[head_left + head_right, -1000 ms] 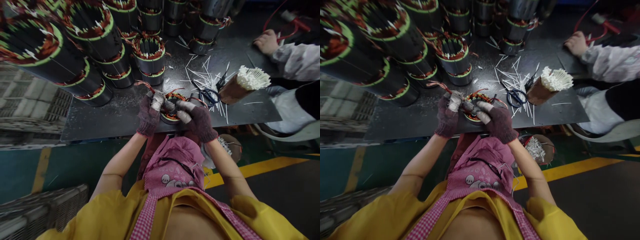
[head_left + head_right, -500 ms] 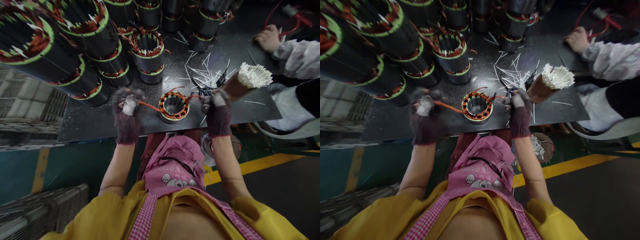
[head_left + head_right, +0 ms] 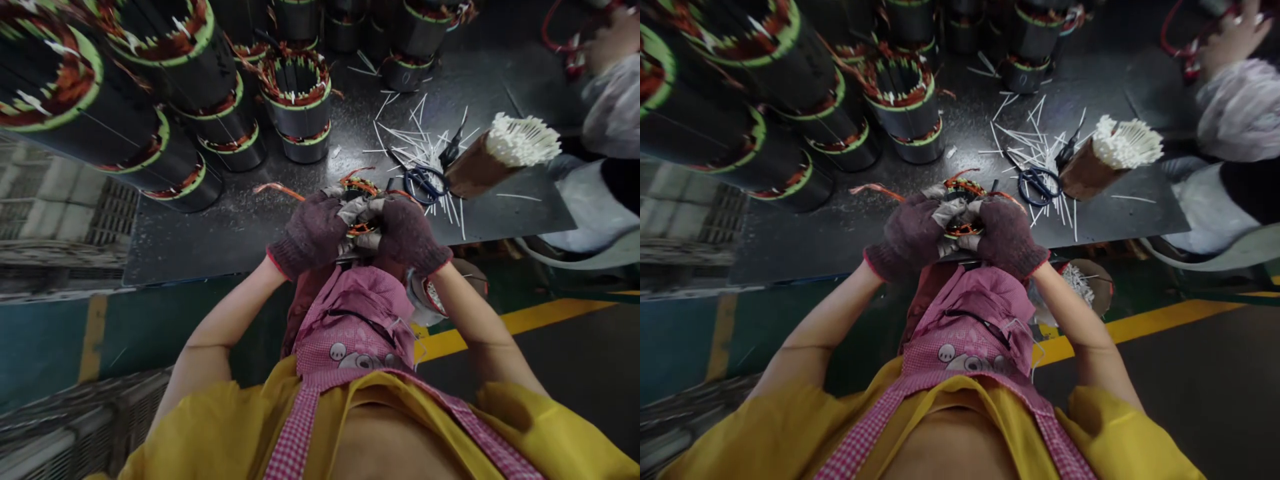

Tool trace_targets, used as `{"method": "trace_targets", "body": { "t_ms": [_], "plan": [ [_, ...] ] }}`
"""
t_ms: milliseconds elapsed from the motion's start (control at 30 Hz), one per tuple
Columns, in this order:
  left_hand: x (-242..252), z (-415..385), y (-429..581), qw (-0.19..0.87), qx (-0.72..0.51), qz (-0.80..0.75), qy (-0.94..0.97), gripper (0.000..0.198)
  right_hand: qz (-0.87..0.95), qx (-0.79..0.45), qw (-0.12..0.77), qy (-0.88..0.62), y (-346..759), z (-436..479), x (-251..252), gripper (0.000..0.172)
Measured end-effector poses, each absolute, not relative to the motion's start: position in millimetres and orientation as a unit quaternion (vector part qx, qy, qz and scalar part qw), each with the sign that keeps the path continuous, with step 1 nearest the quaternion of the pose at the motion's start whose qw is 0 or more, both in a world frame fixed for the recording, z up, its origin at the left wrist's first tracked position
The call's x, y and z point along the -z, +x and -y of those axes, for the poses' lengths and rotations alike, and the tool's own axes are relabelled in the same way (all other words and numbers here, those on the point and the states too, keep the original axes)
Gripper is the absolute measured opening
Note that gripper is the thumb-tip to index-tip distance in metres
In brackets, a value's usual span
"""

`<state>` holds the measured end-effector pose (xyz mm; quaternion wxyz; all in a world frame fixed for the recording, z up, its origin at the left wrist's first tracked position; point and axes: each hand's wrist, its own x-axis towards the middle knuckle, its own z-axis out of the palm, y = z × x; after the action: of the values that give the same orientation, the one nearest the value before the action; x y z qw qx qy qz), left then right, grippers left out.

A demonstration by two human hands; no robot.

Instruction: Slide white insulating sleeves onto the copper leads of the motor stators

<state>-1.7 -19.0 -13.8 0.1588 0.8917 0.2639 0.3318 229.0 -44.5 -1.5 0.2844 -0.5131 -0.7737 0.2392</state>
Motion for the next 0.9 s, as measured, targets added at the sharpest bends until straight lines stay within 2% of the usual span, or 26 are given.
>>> {"method": "trace_targets", "body": {
  "t_ms": [167, 300, 500, 600, 700, 900],
  "plan": [
    [25, 12, -4, 0.185, -0.341, -0.258, 0.885, 0.066, 0.780, -0.246, 0.299, -0.492, 230, 46, 2, 0.016],
    [33, 12, 0, 0.169, -0.342, -0.268, 0.885, 0.065, 0.773, -0.275, 0.319, -0.475, 234, 42, 9, 0.015],
    [37, 9, -4, 0.107, -0.372, -0.284, 0.877, 0.062, 0.746, -0.228, 0.354, -0.516, 220, 41, 19, 0.018],
    [37, 9, -4, 0.078, -0.387, -0.301, 0.868, 0.062, 0.734, -0.198, 0.443, -0.475, 222, 44, 24, 0.011],
    [42, 8, 3, 0.022, -0.390, -0.327, 0.860, 0.050, 0.679, -0.112, 0.541, -0.484, 255, 44, 32, 0.010],
    [52, 11, 23, -0.067, -0.413, -0.365, 0.832, 0.035, 0.339, 0.008, 0.665, -0.665, 367, 20, 41, 0.009]
  ]
}}
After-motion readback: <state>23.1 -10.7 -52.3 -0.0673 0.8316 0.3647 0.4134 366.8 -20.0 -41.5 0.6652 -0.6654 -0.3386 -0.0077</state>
